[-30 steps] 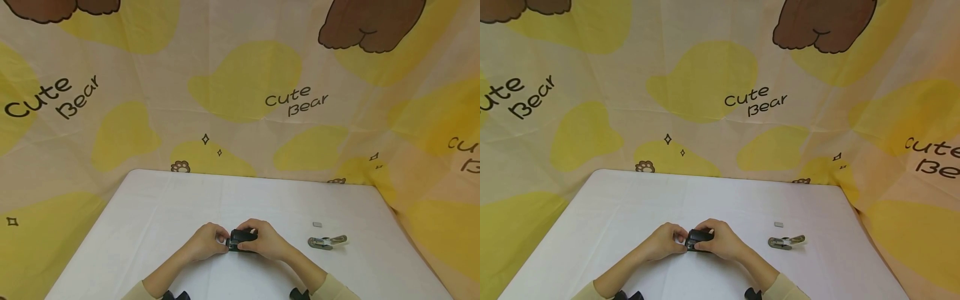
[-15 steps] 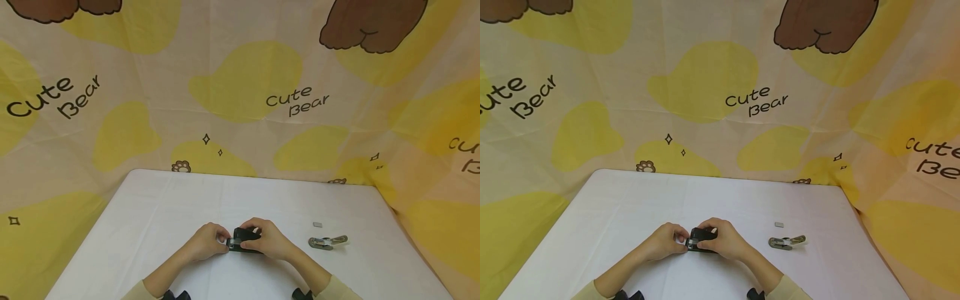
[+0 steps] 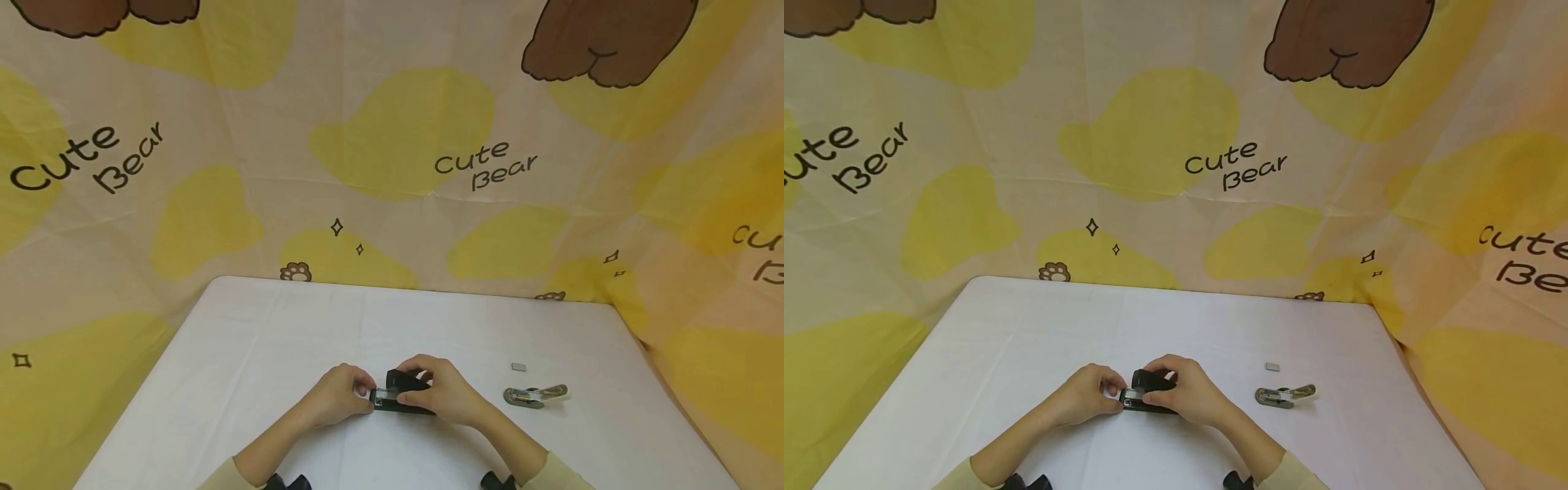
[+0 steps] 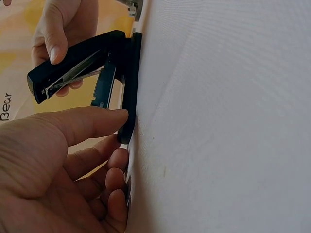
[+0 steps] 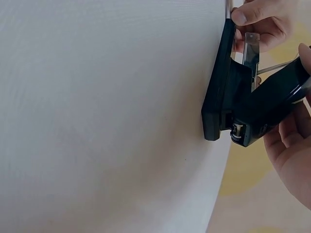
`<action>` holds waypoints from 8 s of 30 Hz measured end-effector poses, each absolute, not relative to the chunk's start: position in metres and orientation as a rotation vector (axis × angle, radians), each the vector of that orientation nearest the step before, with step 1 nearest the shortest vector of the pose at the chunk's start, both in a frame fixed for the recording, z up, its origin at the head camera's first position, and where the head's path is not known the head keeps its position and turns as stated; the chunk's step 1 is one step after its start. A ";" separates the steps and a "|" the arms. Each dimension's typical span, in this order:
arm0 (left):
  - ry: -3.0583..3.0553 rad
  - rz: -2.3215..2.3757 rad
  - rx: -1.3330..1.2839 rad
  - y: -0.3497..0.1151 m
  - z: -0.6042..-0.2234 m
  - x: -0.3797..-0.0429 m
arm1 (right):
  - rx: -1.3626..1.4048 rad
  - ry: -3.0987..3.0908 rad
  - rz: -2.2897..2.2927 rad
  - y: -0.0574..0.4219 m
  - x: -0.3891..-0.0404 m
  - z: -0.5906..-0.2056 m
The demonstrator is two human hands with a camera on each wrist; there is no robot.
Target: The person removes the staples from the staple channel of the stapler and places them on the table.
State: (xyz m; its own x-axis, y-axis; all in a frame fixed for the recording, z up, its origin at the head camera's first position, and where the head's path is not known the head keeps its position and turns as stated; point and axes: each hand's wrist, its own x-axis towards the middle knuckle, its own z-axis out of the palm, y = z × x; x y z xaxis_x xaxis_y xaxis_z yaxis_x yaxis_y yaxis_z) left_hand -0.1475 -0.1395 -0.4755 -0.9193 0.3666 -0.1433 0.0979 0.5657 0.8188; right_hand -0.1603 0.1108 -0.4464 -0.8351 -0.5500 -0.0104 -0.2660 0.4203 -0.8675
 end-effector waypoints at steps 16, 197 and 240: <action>2.527 1.272 0.388 -0.138 -0.476 -0.147 | -0.683 2.384 -1.424 0.120 -0.156 -0.440; 2.520 1.249 0.340 -0.137 -0.474 -0.147 | -0.459 2.461 -1.468 0.245 -0.140 -0.422; 2.527 1.271 0.351 -0.138 -0.475 -0.146 | -0.483 2.213 -1.692 0.140 -0.136 -0.428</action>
